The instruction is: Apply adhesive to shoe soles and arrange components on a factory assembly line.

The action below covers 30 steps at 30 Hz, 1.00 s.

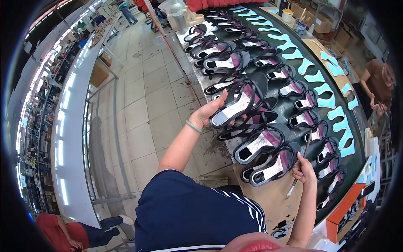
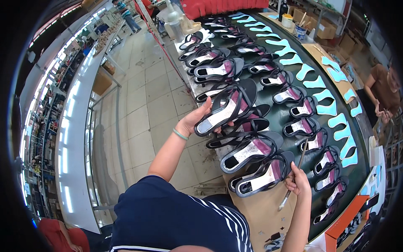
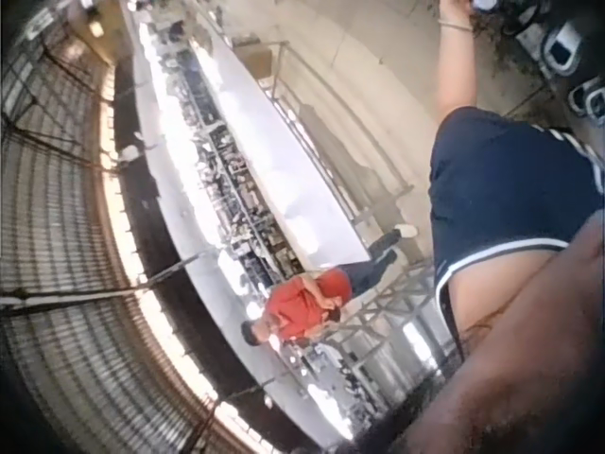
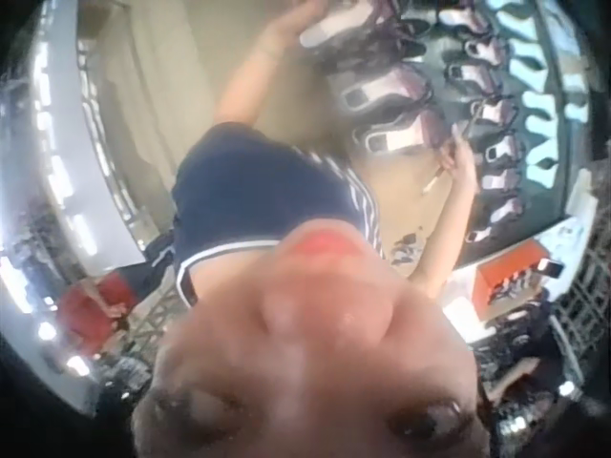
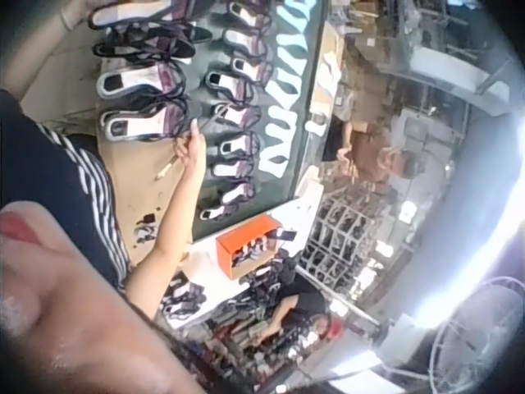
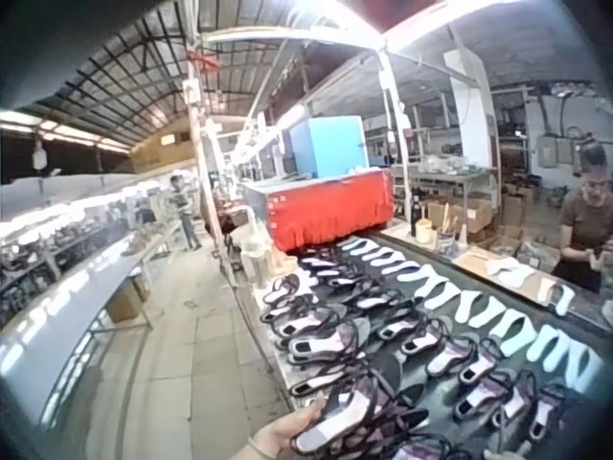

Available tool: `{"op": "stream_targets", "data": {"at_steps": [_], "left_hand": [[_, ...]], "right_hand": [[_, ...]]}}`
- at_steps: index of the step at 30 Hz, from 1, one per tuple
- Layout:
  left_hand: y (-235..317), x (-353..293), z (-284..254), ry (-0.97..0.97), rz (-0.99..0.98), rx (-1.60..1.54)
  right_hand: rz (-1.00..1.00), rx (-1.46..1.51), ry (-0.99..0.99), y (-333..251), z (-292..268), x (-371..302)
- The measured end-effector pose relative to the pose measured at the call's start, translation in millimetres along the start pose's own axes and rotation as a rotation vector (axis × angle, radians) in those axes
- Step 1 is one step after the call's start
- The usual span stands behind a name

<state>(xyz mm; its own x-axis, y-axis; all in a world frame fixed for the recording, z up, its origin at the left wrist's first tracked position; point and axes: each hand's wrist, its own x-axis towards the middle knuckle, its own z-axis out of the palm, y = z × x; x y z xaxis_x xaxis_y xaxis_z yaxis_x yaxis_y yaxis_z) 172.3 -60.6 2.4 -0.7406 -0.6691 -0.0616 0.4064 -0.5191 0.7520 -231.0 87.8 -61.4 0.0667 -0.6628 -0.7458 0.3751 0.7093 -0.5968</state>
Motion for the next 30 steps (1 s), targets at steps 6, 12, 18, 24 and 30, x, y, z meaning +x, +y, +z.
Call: {"op": "stream_targets", "data": {"at_steps": [6,12,18,24,30], "left_hand": [[-0.1,-8.9,-6.4,0.028,0.031,0.004],[-11.8,-13.3,-11.3,0.083,0.012,0.032],[9.8,5.0,51.8,0.031,0.174,0.169],[8.0,53.0,108.0,-0.159,-0.019,0.295],[-21.0,92.6,101.3,-0.106,-0.035,0.534]], "right_hand": [[-0.033,-0.005,-0.018,13.1,-18.8,-9.5],[0.033,-0.063,-0.04,18.1,-26.8,-33.6],[-0.36,-0.565,0.271,-60.6,-2.8,-88.8],[-0.571,-0.04,-0.148,-136.8,58.6,-100.2],[-0.513,0.08,-0.15,-145.5,18.2,-78.1]]}}
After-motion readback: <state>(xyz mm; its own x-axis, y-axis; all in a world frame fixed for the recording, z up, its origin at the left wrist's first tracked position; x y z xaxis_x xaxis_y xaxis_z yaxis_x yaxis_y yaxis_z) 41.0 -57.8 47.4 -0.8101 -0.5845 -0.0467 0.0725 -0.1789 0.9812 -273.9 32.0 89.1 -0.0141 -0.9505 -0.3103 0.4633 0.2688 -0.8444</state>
